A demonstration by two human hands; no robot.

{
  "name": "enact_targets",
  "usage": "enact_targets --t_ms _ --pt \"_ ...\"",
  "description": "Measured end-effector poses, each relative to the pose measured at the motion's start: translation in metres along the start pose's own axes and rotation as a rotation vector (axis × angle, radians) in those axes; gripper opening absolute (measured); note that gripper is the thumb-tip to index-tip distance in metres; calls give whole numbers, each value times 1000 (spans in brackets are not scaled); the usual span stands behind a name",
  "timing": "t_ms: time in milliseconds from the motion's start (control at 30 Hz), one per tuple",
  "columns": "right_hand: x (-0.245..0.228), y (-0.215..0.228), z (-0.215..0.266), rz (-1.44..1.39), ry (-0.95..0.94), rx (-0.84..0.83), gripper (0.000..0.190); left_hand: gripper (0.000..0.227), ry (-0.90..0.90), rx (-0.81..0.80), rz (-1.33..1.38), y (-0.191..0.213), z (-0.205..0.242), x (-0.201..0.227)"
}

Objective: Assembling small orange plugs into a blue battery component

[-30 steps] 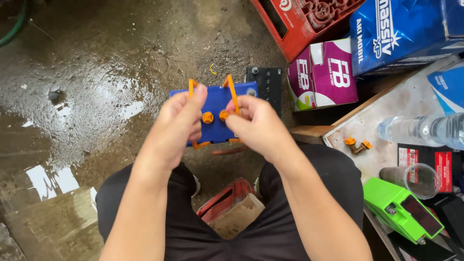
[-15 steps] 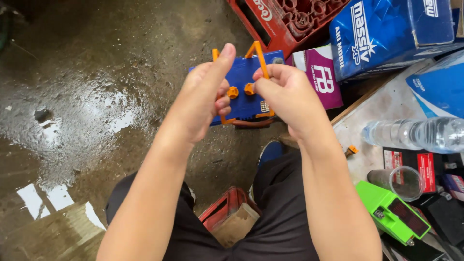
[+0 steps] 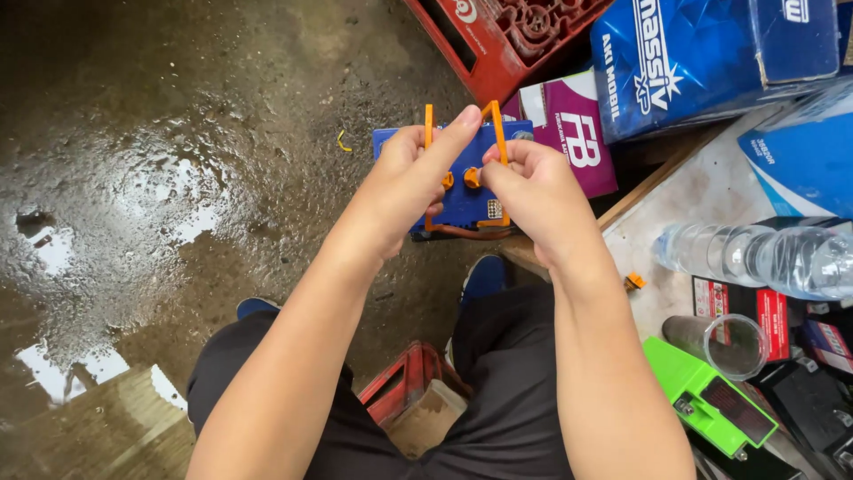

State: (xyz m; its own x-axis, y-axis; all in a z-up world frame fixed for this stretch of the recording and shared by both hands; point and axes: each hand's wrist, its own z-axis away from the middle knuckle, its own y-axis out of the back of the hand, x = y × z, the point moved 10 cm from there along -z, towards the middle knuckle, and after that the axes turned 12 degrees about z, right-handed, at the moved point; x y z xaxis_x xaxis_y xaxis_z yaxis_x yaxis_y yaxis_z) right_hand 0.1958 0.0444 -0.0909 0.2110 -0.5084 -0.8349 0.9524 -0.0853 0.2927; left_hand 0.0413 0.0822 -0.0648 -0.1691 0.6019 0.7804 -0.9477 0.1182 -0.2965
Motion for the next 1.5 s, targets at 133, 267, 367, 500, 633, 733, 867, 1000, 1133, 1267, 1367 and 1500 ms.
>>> enact_targets --t_ms 133,267,367,500,633,733,867,1000,1133,1267,1367,1500 --pt "8 -2 -4 -24 3 -21 17 51 -26 -6 -49 1 -8 -5" --pt "3 -4 -1 -20 -5 -24 21 53 -47 -44 -95 6 -15 -11" --pt "-9 3 6 157 -3 47 19 55 -59 -99 7 8 -18 -18" --pt "-15 14 13 409 -41 62 22 33 -87 -117 -86 21 -26 -25" --pt "-15 29 16 600 -71 94 33 29 -193 -73 -377 41 -19 -13" --pt "4 54 13 763 -91 203 40 32 -405 37 -755 52 -6 4" --pt "26 73 3 773 -131 250 52 54 -420 150 -686 64 3 8" --pt "43 75 -10 704 -160 186 60 54 -346 106 -575 72 -14 -18" --pt "64 68 -26 536 -180 115 55 52 -228 58 -415 71 -23 -35" --pt "67 74 -32 483 -157 107 56 50 -192 96 -238 83 -36 -52" --pt "65 71 -29 404 -177 92 58 49 -154 123 -99 90 -39 -60" --pt "69 77 -31 388 -214 122 54 49 -131 160 -119 92 -39 -60"
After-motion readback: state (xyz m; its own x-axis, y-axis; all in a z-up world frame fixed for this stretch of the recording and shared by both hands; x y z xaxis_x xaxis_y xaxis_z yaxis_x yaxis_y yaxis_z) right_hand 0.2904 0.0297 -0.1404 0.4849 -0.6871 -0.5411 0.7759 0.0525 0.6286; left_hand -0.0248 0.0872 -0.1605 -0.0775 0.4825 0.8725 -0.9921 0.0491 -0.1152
